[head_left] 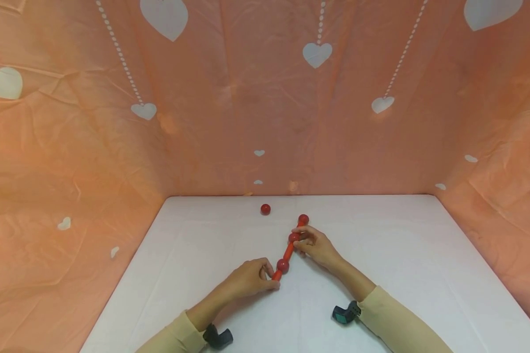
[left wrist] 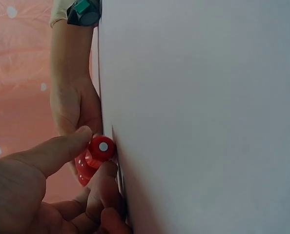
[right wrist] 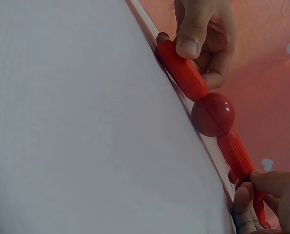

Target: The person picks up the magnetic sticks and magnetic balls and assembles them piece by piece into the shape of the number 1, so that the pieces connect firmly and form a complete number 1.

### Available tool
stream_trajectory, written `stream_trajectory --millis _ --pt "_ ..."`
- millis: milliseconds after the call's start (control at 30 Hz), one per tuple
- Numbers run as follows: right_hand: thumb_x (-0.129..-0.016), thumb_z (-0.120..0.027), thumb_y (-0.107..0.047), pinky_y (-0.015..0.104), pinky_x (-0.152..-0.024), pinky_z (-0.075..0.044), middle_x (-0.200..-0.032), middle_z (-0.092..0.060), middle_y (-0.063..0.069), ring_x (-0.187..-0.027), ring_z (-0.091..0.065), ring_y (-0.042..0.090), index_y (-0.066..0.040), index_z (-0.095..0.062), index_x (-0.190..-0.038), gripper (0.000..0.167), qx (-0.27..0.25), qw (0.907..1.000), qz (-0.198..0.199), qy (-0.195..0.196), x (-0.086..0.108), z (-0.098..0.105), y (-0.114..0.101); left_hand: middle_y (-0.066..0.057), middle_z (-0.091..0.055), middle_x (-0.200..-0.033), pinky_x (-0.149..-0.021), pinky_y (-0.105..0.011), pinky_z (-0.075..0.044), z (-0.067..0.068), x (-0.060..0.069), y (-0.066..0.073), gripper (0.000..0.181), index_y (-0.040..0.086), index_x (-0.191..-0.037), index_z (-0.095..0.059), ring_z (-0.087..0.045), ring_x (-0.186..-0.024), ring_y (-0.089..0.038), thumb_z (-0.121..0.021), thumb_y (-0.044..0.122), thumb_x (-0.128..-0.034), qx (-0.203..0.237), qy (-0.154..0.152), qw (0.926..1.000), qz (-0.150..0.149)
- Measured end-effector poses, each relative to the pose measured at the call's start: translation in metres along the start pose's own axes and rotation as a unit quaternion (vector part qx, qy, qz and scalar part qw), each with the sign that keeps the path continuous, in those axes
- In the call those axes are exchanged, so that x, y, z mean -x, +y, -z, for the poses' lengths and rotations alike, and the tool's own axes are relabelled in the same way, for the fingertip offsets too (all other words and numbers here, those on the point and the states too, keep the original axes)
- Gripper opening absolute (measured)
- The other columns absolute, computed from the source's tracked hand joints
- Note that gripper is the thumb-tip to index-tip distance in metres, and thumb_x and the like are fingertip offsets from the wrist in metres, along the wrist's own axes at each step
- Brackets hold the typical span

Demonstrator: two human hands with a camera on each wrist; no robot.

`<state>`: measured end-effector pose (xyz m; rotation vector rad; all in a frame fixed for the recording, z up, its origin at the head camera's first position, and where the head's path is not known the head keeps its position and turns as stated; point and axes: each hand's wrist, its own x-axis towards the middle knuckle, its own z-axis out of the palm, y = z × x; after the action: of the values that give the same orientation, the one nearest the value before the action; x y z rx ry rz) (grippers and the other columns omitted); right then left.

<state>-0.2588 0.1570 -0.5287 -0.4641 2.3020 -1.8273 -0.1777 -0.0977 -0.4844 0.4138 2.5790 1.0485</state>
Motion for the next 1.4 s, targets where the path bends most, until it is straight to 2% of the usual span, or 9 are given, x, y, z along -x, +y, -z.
stream_trajectory --millis 233,433,567,767,967,1233,1400 --pt "-0.101 -0.074 -0.007 0.025 -0.073 -0.058 -0.114 -0.07 0.015 -0.082 -0.068 0.022 -0.004 -0.066 -0.136 0.036 0.001 1.0 -0.001 -0.001 0.0 0.0 0.001 0.002 -0.064 -0.074 -0.06 -0.029 -0.046 0.01 -0.003 -0.001 0.027 0.018 -0.099 -0.07 -0.058 -0.067 -0.014 -0.08 0.043 -0.0969 0.003 0.003 1.0 0.007" --pt "-0.101 -0.074 -0.008 0.024 -0.075 -0.058 -0.118 -0.069 0.016 -0.084 -0.068 0.023 -0.004 -0.066 -0.137 0.037 0.004 1.0 -0.003 0.002 0.0 0.0 0.001 0.0 -0.071 -0.085 -0.066 -0.033 -0.052 0.024 -0.008 -0.003 0.027 0.016 -0.104 -0.068 -0.067 -0.07 -0.018 -0.08 0.039 -0.0981 0.014 0.031 0.9994 0.011" --pt "-0.102 -0.073 -0.008 0.024 -0.076 -0.058 -0.119 -0.071 0.017 -0.085 -0.069 0.025 -0.003 -0.065 -0.138 0.037 0.002 1.0 0.0 0.001 0.0 -0.001 0.001 0.001 -0.07 -0.086 -0.065 -0.033 -0.054 0.031 -0.015 -0.005 0.026 0.015 -0.105 -0.068 -0.066 -0.073 -0.017 -0.08 0.037 -0.0981 0.001 0.056 0.9984 0.003" --pt "-0.102 -0.073 -0.006 0.024 -0.075 -0.058 -0.114 -0.07 0.015 -0.084 -0.068 0.024 -0.004 -0.065 -0.138 0.037 0.005 1.0 -0.006 0.002 0.0 0.0 0.001 0.004 -0.07 -0.092 -0.067 -0.031 -0.055 0.039 -0.028 -0.008 0.024 0.016 -0.108 -0.07 -0.064 -0.084 -0.015 -0.08 0.035 -0.0981 -0.019 0.093 0.9953 -0.016" --pt "-0.101 -0.073 -0.006 0.024 -0.074 -0.058 -0.115 -0.07 0.016 -0.083 -0.068 0.024 -0.003 -0.065 -0.138 0.038 0.0 1.0 -0.004 -0.002 0.0 0.001 0.0 0.004 -0.071 -0.097 -0.07 -0.032 -0.055 0.048 -0.044 -0.011 0.023 0.016 -0.111 -0.07 -0.065 -0.086 -0.014 -0.081 0.031 -0.0983 -0.035 0.129 0.9905 -0.032" --pt "-0.102 -0.073 -0.007 0.024 -0.076 -0.058 -0.122 -0.07 0.02 -0.085 -0.068 0.026 -0.001 -0.064 -0.138 0.038 -0.011 0.9999 0.005 -0.006 0.001 0.002 -0.002 -0.001 -0.073 -0.109 -0.075 -0.034 -0.054 0.058 -0.065 -0.016 0.031 0.013 -0.12 -0.069 -0.064 -0.091 -0.017 -0.081 0.031 -0.0979 -0.042 0.162 0.9854 -0.032" --pt "-0.102 -0.073 -0.007 0.025 -0.075 -0.058 -0.12 -0.068 0.018 -0.084 -0.067 0.024 -0.002 -0.064 -0.139 0.039 -0.005 1.0 -0.007 -0.004 0.001 0.001 -0.002 -0.002 -0.07 -0.113 -0.074 -0.034 -0.053 0.062 -0.076 -0.022 0.033 0.014 -0.123 -0.068 -0.063 -0.091 -0.017 -0.081 0.03 -0.0981 -0.051 0.184 0.9809 -0.036"
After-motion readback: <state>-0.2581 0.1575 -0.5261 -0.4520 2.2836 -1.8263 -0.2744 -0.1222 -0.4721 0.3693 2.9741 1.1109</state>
